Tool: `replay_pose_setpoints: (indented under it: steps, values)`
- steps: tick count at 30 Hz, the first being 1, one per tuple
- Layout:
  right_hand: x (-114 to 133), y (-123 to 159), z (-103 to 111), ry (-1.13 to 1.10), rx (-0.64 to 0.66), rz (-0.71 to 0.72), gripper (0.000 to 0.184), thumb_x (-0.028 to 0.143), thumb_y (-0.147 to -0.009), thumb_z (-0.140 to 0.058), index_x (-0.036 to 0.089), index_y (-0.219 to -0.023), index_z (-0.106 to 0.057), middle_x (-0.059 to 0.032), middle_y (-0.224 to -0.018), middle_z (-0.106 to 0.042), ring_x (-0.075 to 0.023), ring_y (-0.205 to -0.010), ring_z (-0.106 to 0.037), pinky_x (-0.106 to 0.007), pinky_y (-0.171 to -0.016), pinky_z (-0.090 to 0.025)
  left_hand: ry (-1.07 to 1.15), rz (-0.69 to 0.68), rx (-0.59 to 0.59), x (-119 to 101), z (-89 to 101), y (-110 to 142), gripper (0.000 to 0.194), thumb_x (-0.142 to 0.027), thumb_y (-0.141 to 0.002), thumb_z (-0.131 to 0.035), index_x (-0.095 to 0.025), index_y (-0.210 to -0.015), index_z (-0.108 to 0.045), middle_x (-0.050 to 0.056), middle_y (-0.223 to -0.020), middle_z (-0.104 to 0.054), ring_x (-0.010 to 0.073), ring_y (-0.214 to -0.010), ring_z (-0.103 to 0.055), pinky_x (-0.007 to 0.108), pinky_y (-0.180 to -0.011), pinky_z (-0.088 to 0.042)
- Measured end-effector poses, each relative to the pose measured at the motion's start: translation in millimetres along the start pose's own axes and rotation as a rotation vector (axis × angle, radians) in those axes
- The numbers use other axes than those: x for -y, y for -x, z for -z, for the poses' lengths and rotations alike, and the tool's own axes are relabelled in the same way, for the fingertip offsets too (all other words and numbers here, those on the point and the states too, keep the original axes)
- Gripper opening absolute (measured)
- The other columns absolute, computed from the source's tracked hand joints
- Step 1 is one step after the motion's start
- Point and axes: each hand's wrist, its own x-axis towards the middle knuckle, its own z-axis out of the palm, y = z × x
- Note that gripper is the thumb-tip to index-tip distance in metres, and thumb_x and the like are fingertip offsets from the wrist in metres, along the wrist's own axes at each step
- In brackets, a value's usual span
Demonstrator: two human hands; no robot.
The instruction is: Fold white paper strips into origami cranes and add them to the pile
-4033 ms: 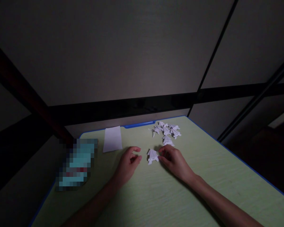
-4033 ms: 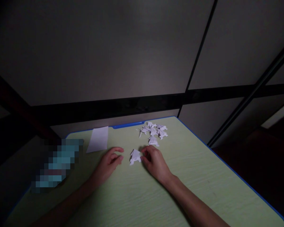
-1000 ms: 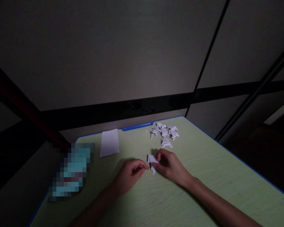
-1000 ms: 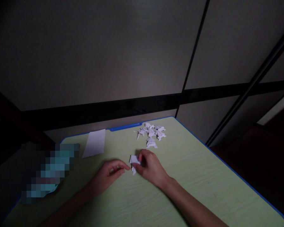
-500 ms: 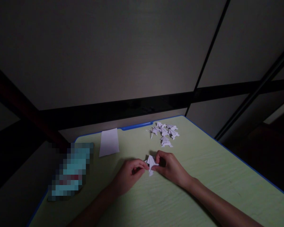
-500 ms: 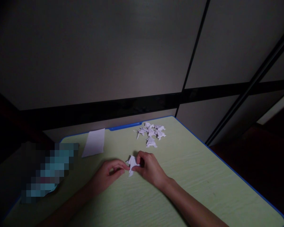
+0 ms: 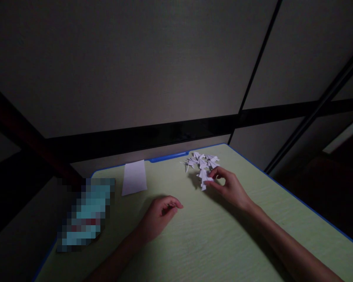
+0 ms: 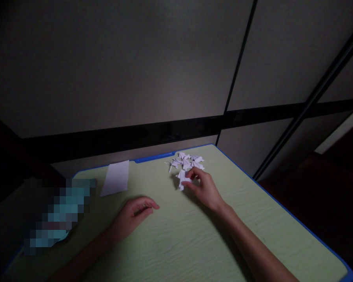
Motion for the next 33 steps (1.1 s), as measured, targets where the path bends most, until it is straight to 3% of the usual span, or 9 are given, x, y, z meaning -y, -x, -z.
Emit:
replay_pose_setpoints:
  steps: [2, 6, 10, 16, 21, 33]
  values:
    - [-8, -6, 15, -0.028, -0.043, -0.058, 0.011, 0.021, -0.062, -0.057, 0.016, -0.064, -0.047, -0.0011, -0.067, -0.052, -0.0134, -0.062, -0.048, -0.025, -0.059, -0.037, 0.008, -0.005, 0.001, 1, 0.4, 0, 0.015, -0.012, -0.067, -0.045, -0.013, -0.073, -0.058, 0.004, -0.071, -0.060, 0.0136, -0.065, -0.054, 0.021, -0.057, -0.040]
    - [-25, -9, 38, -0.146, 0.048, -0.249, 0.018, 0.022, -0.055, -0.060, 0.016, -0.060, -0.044, 0.0017, -0.059, -0.047, -0.0097, -0.051, -0.044, -0.022, -0.048, -0.034, 0.004, -0.010, -0.008, 3, 0.2, 1, 0.014, -0.011, -0.066, -0.045, -0.013, -0.072, -0.058, 0.003, -0.071, -0.059, 0.0132, -0.067, -0.054, 0.021, -0.058, -0.040]
    - [-39, -7, 43, -0.140, 0.115, -0.366, 0.019, 0.021, -0.052, -0.059, 0.016, -0.058, -0.042, 0.0041, -0.052, -0.045, -0.0080, -0.047, -0.041, -0.020, -0.044, -0.031, -0.094, 0.008, -0.141, -7, -6.7, -13, 0.017, -0.008, -0.063, -0.047, -0.012, -0.077, -0.055, 0.001, -0.066, -0.054, 0.0104, -0.055, -0.051, 0.019, -0.047, -0.039]
    - [-53, -6, 38, -0.116, 0.122, -0.335, 0.017, 0.020, -0.052, -0.057, 0.016, -0.057, -0.042, 0.0052, -0.051, -0.043, -0.0074, -0.045, -0.039, -0.019, -0.043, -0.030, -0.394, -0.353, -0.190, -37, -36.9, -74, 0.026, -0.011, -0.065, -0.050, -0.017, -0.090, -0.055, 0.004, -0.093, -0.053, 0.0133, -0.081, -0.051, 0.021, -0.063, -0.043]
    - [-61, -5, 37, -0.077, 0.120, -0.304, 0.015, 0.017, -0.052, -0.056, 0.016, -0.058, -0.042, 0.0044, -0.052, -0.044, -0.0086, -0.048, -0.041, -0.019, -0.044, -0.031, -0.554, -0.361, -0.147, -36, -53.9, -103, 0.025, -0.012, -0.066, -0.051, -0.012, -0.090, -0.058, 0.007, -0.093, -0.056, 0.0153, -0.086, -0.051, 0.025, -0.078, -0.040]
    - [-61, -5, 36, -0.013, 0.114, -0.264, 0.013, 0.013, -0.053, -0.056, 0.016, -0.059, -0.045, 0.0046, -0.052, -0.044, -0.0084, -0.048, -0.039, -0.018, -0.044, -0.029, -0.736, -0.325, -0.054, -39, -50.1, -101, 0.018, -0.018, -0.074, -0.043, -0.017, -0.082, -0.060, 0.006, -0.090, -0.059, 0.0183, -0.089, -0.048, 0.028, -0.080, -0.035]
